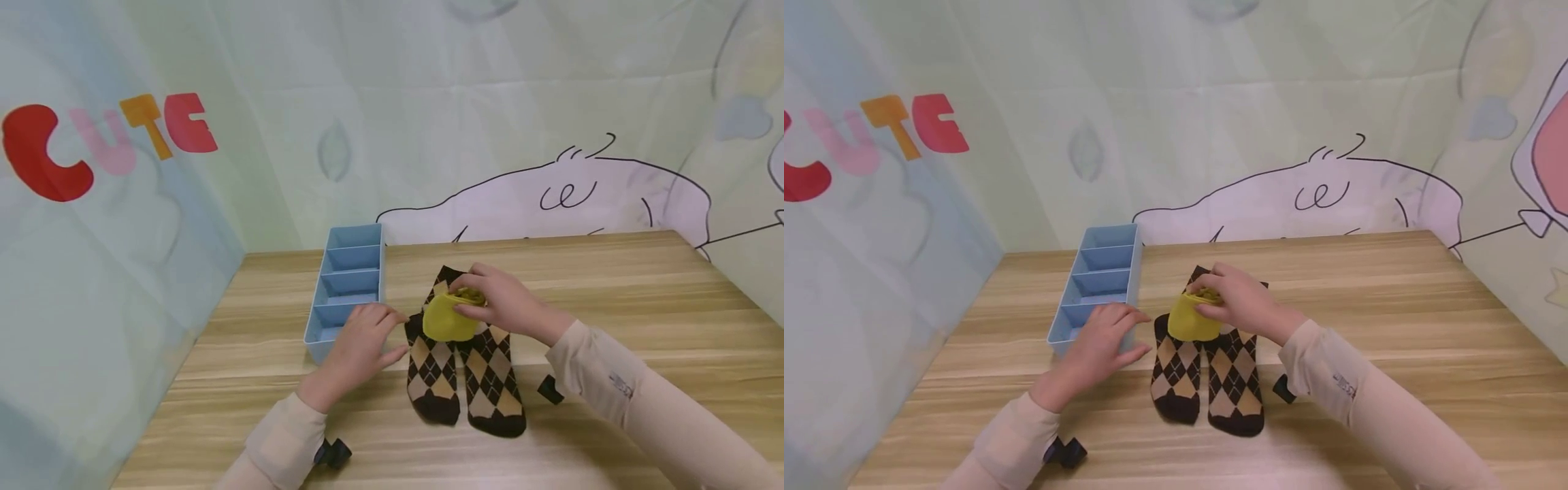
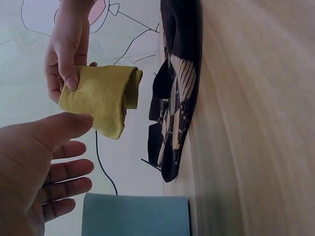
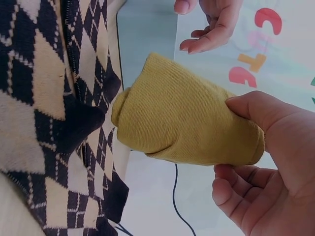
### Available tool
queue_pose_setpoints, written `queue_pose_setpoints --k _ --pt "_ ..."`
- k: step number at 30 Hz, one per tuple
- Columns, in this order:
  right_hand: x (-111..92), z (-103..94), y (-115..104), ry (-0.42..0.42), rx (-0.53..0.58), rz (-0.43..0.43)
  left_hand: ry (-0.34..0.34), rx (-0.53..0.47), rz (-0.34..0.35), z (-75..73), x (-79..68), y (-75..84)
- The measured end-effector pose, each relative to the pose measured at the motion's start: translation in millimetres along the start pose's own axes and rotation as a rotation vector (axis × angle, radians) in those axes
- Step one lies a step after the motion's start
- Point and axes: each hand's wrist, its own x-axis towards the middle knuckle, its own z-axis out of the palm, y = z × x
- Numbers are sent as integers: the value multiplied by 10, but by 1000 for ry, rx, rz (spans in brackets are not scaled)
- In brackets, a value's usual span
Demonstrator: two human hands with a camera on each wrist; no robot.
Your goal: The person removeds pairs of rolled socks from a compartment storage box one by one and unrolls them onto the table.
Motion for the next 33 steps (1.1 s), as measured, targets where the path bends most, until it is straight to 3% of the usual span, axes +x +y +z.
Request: queue_pose_setpoints --k 10,23,33 --pt "-195 -58 96 4 -6 2 -11 5 41 106 74 112" --pt "-445 -105 248 -10 34 35 -84 -21 60 175 164 254" --pt "-636 -169 403 14 24 37 -117 19 87 223 238 365"
